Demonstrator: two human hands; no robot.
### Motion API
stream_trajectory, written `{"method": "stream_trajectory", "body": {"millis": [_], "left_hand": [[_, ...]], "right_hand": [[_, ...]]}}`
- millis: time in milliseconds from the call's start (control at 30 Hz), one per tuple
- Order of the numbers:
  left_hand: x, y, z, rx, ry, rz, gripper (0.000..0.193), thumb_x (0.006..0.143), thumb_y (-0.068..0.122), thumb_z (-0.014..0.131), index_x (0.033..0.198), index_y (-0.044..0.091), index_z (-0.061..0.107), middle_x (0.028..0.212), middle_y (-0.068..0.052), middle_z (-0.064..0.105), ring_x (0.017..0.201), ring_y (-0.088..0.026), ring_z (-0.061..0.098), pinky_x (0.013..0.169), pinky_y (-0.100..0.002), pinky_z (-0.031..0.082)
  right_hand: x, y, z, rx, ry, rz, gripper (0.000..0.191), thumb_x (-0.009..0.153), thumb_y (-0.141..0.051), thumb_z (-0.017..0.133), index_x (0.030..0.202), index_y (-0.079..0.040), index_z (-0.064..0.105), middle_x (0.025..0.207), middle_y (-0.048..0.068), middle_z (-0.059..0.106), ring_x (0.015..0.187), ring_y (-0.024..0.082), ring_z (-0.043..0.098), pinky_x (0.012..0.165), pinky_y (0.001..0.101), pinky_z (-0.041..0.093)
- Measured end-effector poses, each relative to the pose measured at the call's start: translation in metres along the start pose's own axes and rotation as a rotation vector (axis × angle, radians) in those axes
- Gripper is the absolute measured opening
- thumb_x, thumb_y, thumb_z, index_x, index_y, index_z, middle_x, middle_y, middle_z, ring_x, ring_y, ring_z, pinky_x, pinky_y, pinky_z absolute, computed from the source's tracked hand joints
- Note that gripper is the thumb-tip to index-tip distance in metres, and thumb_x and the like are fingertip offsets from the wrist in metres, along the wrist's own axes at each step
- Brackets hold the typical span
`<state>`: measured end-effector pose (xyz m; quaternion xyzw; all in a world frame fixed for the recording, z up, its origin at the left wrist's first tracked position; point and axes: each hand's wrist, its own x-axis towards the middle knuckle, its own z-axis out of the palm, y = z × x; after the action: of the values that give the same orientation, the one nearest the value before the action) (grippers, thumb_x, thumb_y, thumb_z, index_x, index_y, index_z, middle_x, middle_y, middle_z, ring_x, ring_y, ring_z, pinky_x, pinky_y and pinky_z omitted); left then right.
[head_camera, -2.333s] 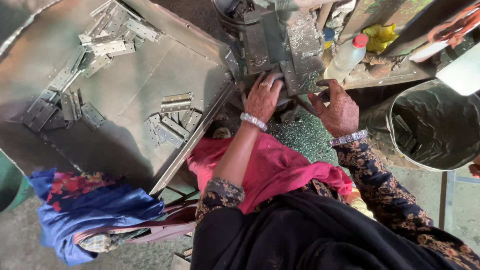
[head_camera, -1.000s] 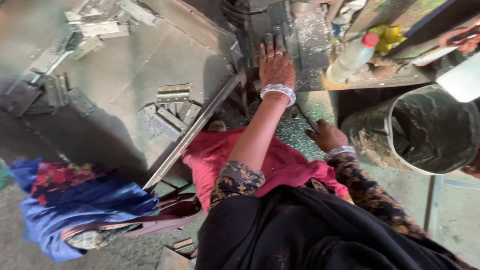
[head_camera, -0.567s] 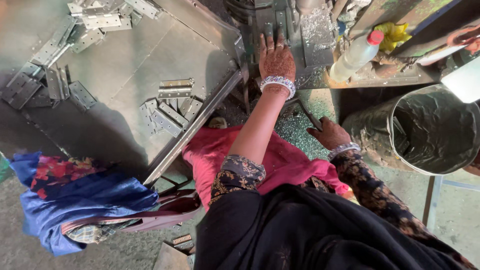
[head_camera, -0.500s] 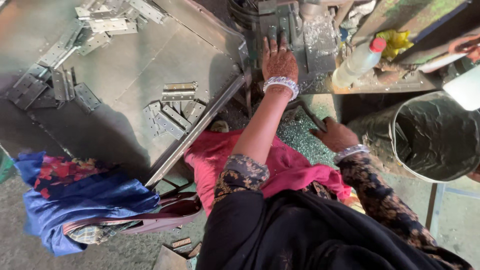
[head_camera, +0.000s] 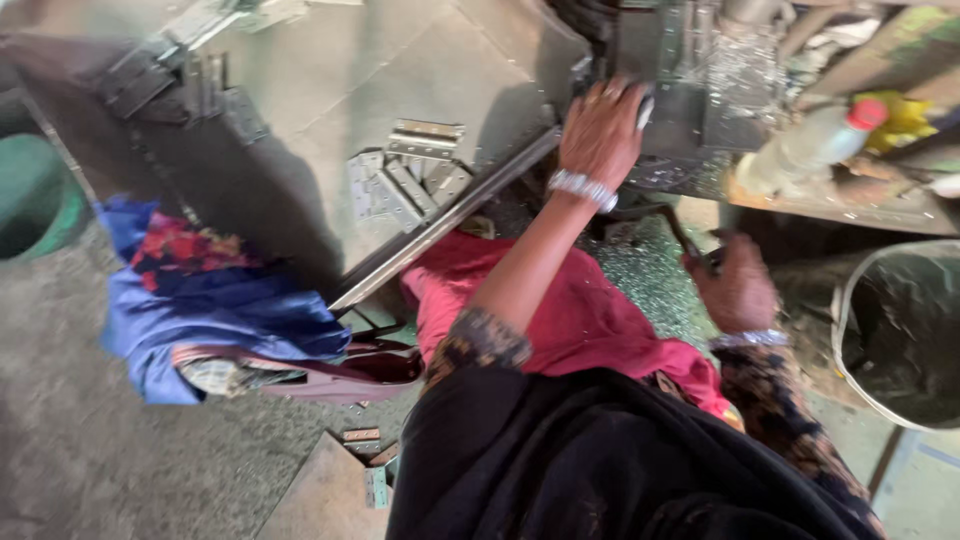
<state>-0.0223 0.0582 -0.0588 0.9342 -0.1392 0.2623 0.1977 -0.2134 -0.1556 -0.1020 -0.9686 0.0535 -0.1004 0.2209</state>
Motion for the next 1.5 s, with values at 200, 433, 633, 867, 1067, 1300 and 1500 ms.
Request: {"method": "stream_trajectory", "body": {"millis": [200,433,633,867,1067,1300,1500], "left_hand": [[-0.051,-0.198,-0.057,0.394,-0.398,-0.331,0.036,0.098,0.019,0.046,0.132,0.016,0.059,0.151,-0.009,0.052,0.144,-0.031,0.044,0.114,-0.061,0.032],[-0.016,-0.263,-0.070,0.328,-0.679,-0.424,0.060,0.096,0.039,0.064,0.153,0.027,0.046,0.165,-0.008,0.037,0.150,-0.029,0.038,0.128,-0.061,0.016],[-0.014,-0.258,-0.092,0.289,-0.803,-0.346,0.086,0.075,0.046,0.083,0.150,0.025,0.045,0.154,-0.015,0.040,0.139,-0.033,0.041,0.116,-0.060,0.024],[-0.068,-0.272,-0.058,0.359,-0.215,-0.140,0.027,0.092,0.014,0.075,0.118,0.014,0.072,0.123,-0.016,0.069,0.117,-0.035,0.066,0.096,-0.046,0.058],[-0.039,-0.237,-0.085,-0.161,-0.057,-0.428,0.029,0.083,0.022,0.077,0.109,0.009,0.076,0.101,-0.021,0.075,0.097,-0.040,0.070,0.088,-0.048,0.056],[0.003,-0.054,-0.088,-0.555,-0.208,-0.122,0.037,0.073,0.029,0.087,0.103,0.009,0.078,0.098,-0.017,0.077,0.094,-0.035,0.073,0.086,-0.043,0.056],[0.028,-0.017,-0.081,-1.016,0.412,-0.291,0.031,0.086,0.013,0.078,0.116,0.009,0.074,0.110,-0.014,0.079,0.101,-0.032,0.075,0.090,-0.044,0.062]], "right_hand": [[0.031,-0.058,-0.083,0.180,0.264,-0.188,0.029,0.107,-0.016,0.079,0.125,-0.002,0.062,0.116,0.015,0.066,0.109,0.031,0.070,0.093,0.0400,0.056],[0.039,-0.082,-0.103,0.109,0.273,-0.214,0.026,0.102,-0.013,0.081,0.120,-0.001,0.067,0.112,0.016,0.068,0.100,0.032,0.069,0.088,0.0428,0.055],[0.043,-0.059,-0.091,0.105,0.238,-0.212,0.023,0.108,-0.018,0.080,0.116,-0.002,0.065,0.114,0.014,0.068,0.105,0.029,0.072,0.091,0.0392,0.056],[0.046,-0.047,-0.076,0.029,0.235,-0.199,0.032,0.107,-0.031,0.077,0.117,-0.002,0.068,0.113,0.016,0.071,0.105,0.034,0.072,0.091,0.0454,0.055],[0.045,-0.063,-0.076,-0.013,0.233,-0.167,0.036,0.108,-0.037,0.078,0.119,-0.004,0.068,0.107,0.014,0.072,0.097,0.033,0.071,0.082,0.0455,0.054],[0.036,-0.084,-0.079,0.063,0.241,-0.087,0.032,0.099,-0.031,0.078,0.121,-0.009,0.068,0.104,0.010,0.074,0.089,0.032,0.072,0.075,0.0438,0.054],[0.036,-0.086,-0.080,0.169,0.248,-0.109,0.031,0.099,-0.027,0.076,0.122,-0.010,0.066,0.102,0.008,0.074,0.094,0.033,0.072,0.079,0.0454,0.054]]}}
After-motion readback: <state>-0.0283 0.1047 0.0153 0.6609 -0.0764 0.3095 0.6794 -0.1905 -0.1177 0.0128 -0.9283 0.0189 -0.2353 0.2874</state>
